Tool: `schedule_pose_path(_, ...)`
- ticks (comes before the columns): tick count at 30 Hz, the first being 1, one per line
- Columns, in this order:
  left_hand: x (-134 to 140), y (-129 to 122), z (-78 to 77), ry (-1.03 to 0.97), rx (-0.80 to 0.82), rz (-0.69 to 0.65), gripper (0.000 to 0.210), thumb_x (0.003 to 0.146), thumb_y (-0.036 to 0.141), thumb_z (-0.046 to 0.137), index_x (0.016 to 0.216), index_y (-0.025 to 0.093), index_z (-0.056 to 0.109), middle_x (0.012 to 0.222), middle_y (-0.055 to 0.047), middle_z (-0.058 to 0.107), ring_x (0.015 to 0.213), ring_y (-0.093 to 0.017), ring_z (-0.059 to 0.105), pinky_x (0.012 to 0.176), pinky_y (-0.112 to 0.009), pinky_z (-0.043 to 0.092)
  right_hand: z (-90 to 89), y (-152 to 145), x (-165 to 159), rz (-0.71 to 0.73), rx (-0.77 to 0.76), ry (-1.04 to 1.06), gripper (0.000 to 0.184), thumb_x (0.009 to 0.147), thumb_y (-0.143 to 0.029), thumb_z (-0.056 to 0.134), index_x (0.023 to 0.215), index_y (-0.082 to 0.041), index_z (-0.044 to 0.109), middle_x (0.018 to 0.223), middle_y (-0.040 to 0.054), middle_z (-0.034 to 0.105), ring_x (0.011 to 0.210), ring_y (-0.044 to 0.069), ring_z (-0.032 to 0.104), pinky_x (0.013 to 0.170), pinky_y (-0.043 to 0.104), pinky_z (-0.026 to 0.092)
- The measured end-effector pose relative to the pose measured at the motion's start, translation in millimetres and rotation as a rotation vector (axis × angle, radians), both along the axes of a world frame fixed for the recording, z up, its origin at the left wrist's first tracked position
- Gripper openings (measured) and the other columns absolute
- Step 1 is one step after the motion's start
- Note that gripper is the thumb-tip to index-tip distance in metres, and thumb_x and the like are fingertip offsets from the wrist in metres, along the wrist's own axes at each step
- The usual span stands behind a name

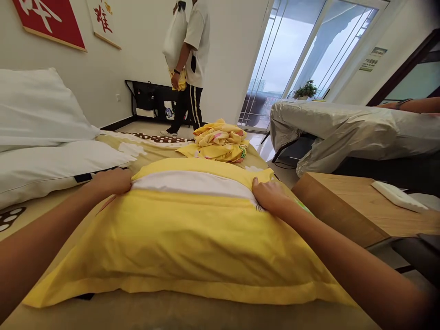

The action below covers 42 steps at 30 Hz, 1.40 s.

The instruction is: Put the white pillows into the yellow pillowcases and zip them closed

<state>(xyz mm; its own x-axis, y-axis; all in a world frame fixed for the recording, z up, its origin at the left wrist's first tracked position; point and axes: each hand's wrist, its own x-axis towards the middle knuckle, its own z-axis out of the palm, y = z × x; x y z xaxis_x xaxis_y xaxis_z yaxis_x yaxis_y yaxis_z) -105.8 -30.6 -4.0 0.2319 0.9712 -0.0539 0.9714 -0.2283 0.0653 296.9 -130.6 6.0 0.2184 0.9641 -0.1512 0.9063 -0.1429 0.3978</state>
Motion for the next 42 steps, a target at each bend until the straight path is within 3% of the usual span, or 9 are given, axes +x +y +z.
schedule_pose_path(4,3,-15,28.7,0.132,-0.025,-0.014,0.023,0.08,0.033,0.042,0.076,0.015,0.056,0.079,-0.009,0.063,0.073,-0.022,0.055,0.064,-0.031,0.039,11.9,-3,8,0.022,0.019,-0.016,0.049,0.09,-0.01,0.034,0.138,-0.002,0.04,0.112,0.0274,0.064,0.106,0.033,0.063,0.083,0.044,0.047)
schedule_pose_path(7,18,-32,49.2,0.0,0.018,-0.182,0.027,0.082,0.039,0.042,0.081,0.016,0.058,0.08,-0.005,0.064,0.074,-0.018,0.054,0.066,-0.027,0.038,35.5,-6,11,0.062,0.001,0.002,0.043,0.087,-0.02,0.047,0.129,-0.014,0.055,0.114,0.0203,0.065,0.103,0.033,0.063,0.078,0.042,0.048)
schedule_pose_path(10,42,-50,61.7,-0.188,0.026,-0.404,0.036,0.084,0.041,0.038,0.102,0.021,0.062,0.102,-0.002,0.067,0.09,-0.018,0.057,0.079,-0.025,0.041,60.6,-9,3,0.263,0.16,0.142,0.043,0.086,-0.026,0.048,0.128,-0.024,0.058,0.109,0.0095,0.069,0.097,0.026,0.064,0.081,0.035,0.045)
schedule_pose_path(12,62,-59,60.2,-0.218,-0.029,-0.462,0.042,0.086,0.044,0.034,0.109,0.024,0.062,0.111,-0.002,0.066,0.099,-0.02,0.058,0.085,-0.027,0.04,68.4,-9,-9,0.428,0.188,0.326,0.037,0.088,-0.029,0.045,0.12,-0.026,0.064,0.1,0.0045,0.072,0.09,0.02,0.064,0.081,0.03,0.044)
schedule_pose_path(14,81,-63,51.0,-0.164,-0.087,-0.476,0.046,0.089,0.048,0.028,0.105,0.023,0.063,0.109,-0.005,0.066,0.099,-0.022,0.058,0.086,-0.03,0.041,66.9,-8,-18,0.519,0.045,0.448,0.033,0.089,-0.034,0.044,0.103,-0.024,0.072,0.094,0.003,0.073,0.084,0.019,0.063,0.078,0.028,0.043)
schedule_pose_path(16,94,-61,38.5,-0.106,-0.118,-0.481,0.051,0.09,0.051,0.024,0.099,0.021,0.065,0.107,-0.008,0.067,0.097,-0.024,0.058,0.087,-0.033,0.041,59.9,-4,-21,0.54,-0.089,0.466,0.033,0.088,-0.037,0.046,0.093,-0.022,0.074,0.091,0.0037,0.073,0.08,0.019,0.062,0.075,0.028,0.042)
schedule_pose_path(20,97,-52,24.7,-0.107,-0.143,-0.475,0.056,0.091,0.056,0.023,0.1,0.019,0.065,0.112,-0.01,0.066,0.1,-0.025,0.058,0.09,-0.036,0.041,47.8,2,-13,0.518,-0.128,0.523,0.036,0.088,-0.042,0.046,0.097,-0.021,0.074,0.095,0.0043,0.073,0.081,0.019,0.062,0.074,0.028,0.042)
schedule_pose_path(26,94,-52,31.2,-0.114,-0.195,-0.478,0.057,0.09,0.058,0.025,0.098,0.02,0.066,0.112,-0.01,0.065,0.1,-0.025,0.058,0.088,-0.035,0.042,47.1,-7,-10,0.533,-0.114,0.53,0.036,0.088,-0.041,0.045,0.096,-0.021,0.074,0.093,0.0058,0.073,0.08,0.019,0.061,0.074,0.028,0.041)
schedule_pose_path(42,98,-56,29.4,-0.075,-0.208,-0.47,0.058,0.091,0.058,0.024,0.102,0.021,0.066,0.113,-0.01,0.066,0.102,-0.026,0.059,0.09,-0.036,0.042,42.7,-20,-2,0.552,-0.086,0.556,0.034,0.088,-0.039,0.048,0.105,-0.023,0.072,0.102,0.0073,0.072,0.092,0.023,0.063,0.081,0.029,0.042)
